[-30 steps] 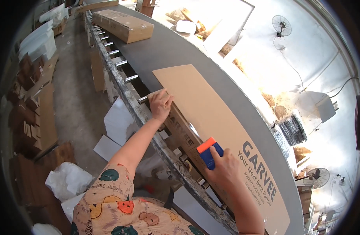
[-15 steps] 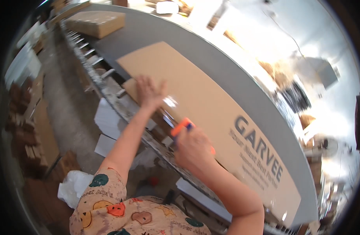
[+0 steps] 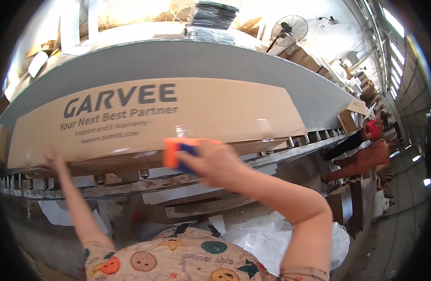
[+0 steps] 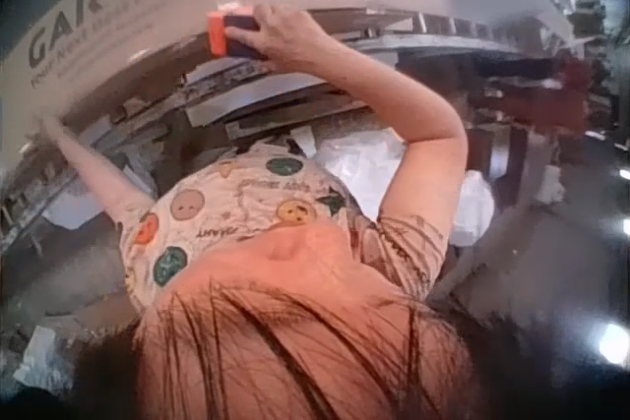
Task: The person places a long white furniture panel and foam padding into a large cardboard box, then uses a tape dispenser to seal the box at several points before sliding the box along the assembly line.
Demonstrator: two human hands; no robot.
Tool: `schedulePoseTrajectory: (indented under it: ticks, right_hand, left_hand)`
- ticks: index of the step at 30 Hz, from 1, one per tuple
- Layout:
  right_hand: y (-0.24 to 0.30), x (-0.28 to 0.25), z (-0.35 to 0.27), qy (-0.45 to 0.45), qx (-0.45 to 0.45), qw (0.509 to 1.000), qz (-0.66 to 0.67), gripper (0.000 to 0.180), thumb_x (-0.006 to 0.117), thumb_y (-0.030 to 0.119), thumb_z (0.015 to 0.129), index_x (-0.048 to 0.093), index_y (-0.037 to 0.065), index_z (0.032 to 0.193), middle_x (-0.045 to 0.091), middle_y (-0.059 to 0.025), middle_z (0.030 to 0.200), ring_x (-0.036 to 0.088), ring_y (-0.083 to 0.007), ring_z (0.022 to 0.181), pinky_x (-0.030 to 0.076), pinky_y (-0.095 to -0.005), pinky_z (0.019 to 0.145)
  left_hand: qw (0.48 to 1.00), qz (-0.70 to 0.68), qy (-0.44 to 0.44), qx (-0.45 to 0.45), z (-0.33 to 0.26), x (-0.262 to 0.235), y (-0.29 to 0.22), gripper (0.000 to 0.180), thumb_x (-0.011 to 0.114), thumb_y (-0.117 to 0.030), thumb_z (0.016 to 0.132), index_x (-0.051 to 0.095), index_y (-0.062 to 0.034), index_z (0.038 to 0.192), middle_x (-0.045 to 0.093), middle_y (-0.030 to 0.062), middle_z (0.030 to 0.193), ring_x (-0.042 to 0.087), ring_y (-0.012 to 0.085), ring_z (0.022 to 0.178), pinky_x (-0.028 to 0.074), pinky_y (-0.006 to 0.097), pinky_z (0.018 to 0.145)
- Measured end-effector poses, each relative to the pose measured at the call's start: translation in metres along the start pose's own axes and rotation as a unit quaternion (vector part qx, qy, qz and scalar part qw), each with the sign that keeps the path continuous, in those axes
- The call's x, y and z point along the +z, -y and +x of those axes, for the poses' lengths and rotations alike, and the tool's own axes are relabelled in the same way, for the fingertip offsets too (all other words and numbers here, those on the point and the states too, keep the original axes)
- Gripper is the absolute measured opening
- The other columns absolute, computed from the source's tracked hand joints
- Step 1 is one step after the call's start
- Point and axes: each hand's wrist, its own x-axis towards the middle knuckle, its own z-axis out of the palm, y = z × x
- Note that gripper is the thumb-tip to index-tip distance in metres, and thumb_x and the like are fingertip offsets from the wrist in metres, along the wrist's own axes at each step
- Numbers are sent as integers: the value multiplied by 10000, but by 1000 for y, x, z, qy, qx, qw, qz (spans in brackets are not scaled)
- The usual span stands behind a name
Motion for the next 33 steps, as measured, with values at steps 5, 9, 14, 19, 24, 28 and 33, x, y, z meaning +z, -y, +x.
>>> schedulePoseTrajectory:
  ticks: [5,9,14,19,24,28,33]
  right_hand:
    - [-181,14,-160,-131,21,988,-80,750,780,130,545,547,259,1246,558,-153,959,584,-305,879,515,-426,739]
    - [-264,23,-233,-82,118,982,-122,822,803,183,499,529,292,1266,512,-137,985,563,-312,885,510,-408,734]
    - [-260,15,-214,-68,110,981,-144,758,787,196,537,539,243,1252,518,-160,984,572,-322,868,506,-415,724]
    - [-205,-10,-130,271,323,893,-154,446,720,271,662,632,113,1071,624,-159,991,623,-288,945,512,-362,785]
    - [-272,-43,-230,132,419,860,-261,281,704,303,544,709,69,700,694,-134,787,687,-256,768,551,-353,701]
    - [-264,-63,-236,72,423,903,30,531,798,382,594,716,-2,951,708,-147,837,689,-225,784,532,-330,752]
    - [-205,-27,-124,-123,288,765,563,522,665,80,715,571,-44,1214,639,-49,894,594,-121,793,472,-257,749]
  left_hand:
    - [905,4,-25,425,-282,-150,-173,465,545,-279,878,516,1,1248,387,258,1378,306,398,1319,184,526,1108]
    - [666,-218,251,668,-429,-189,-289,625,668,-402,800,502,16,1233,493,196,1299,430,338,1249,333,462,1047]
    - [548,-183,270,770,-527,-150,-372,638,463,-465,911,420,21,1322,418,202,1376,345,362,1312,209,494,1105]
    - [519,-145,304,786,-573,-164,-401,629,402,-427,942,350,26,1374,327,225,1443,261,378,1366,171,517,1114]
    - [530,-210,315,758,-584,-176,-410,568,400,-360,937,394,30,1349,361,234,1420,280,399,1350,171,547,1100]
    - [612,-196,253,723,-651,-117,-425,436,462,-238,852,541,-9,1214,496,205,1307,413,367,1250,273,554,1032]
    - [534,-351,321,699,-655,-113,-389,413,476,-249,896,497,-81,1273,424,152,1387,392,316,1290,295,474,1067]
